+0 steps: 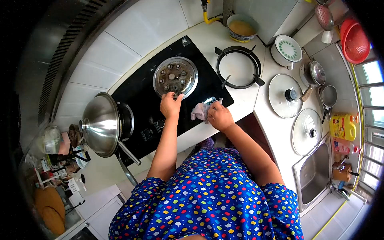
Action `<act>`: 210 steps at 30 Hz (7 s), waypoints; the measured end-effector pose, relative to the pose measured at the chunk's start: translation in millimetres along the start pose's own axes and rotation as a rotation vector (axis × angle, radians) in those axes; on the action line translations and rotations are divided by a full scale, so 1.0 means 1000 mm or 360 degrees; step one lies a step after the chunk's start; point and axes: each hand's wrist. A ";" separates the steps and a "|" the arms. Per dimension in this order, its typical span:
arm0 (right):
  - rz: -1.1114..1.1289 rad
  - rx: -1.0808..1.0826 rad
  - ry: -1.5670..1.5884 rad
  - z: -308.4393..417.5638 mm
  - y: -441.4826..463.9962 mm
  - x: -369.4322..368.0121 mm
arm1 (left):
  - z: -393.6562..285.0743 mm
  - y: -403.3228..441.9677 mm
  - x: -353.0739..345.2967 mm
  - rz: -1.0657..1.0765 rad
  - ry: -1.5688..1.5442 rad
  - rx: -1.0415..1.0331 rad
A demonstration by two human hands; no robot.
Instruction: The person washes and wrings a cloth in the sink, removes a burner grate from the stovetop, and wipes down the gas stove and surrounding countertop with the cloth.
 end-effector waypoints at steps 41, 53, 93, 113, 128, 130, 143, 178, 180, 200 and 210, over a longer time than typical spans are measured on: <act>0.0014 -0.0039 0.0013 0.002 0.001 0.002 | 0.007 0.051 0.015 0.0281 0.0023 -0.0621; 0.0022 -0.0002 -0.0007 0.000 0.002 0.002 | 0.011 0.061 0.016 0.0527 -0.0174 -0.0477; 0.0049 -0.0041 0.0013 0.001 0.005 0.003 | 0.026 0.063 0.037 0.1487 -0.2657 0.0252; -0.0003 0.0045 0.0004 -0.001 0.005 0.002 | 0.008 0.057 0.017 0.0358 -0.0200 -0.0499; 0.0023 -0.0014 0.0021 0.003 0.005 0.004 | -0.001 0.072 0.017 0.0468 0.0117 -0.0725; -0.0015 0.0021 0.0010 0.001 0.005 0.002 | -0.004 0.074 0.018 0.0503 0.0169 -0.0758; -0.0013 0.0006 -0.0001 0.000 0.006 0.000 | -0.019 0.077 0.021 0.0670 0.0525 -0.0671; -0.0083 -0.0057 -0.0015 0.003 0.004 -0.007 | 0.008 0.056 0.014 0.0282 0.0258 -0.0907; -0.0110 -0.0017 -0.0043 0.003 0.004 -0.008 | 0.004 0.054 0.018 0.0299 0.0239 -0.0871; -0.0060 -0.0014 -0.0071 0.002 0.004 -0.007 | -0.001 0.053 0.021 0.0363 0.0167 -0.0735; -0.0006 -0.0008 -0.0006 0.000 0.005 -0.005 | -0.001 0.039 0.038 0.0084 -0.0045 -0.0601</act>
Point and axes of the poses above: each hand's wrist, its own y-axis towards the middle knuckle, its own x-axis out of the back of the hand, z = x × y, and after that the axes turned 2 degrees about -z, right-handed
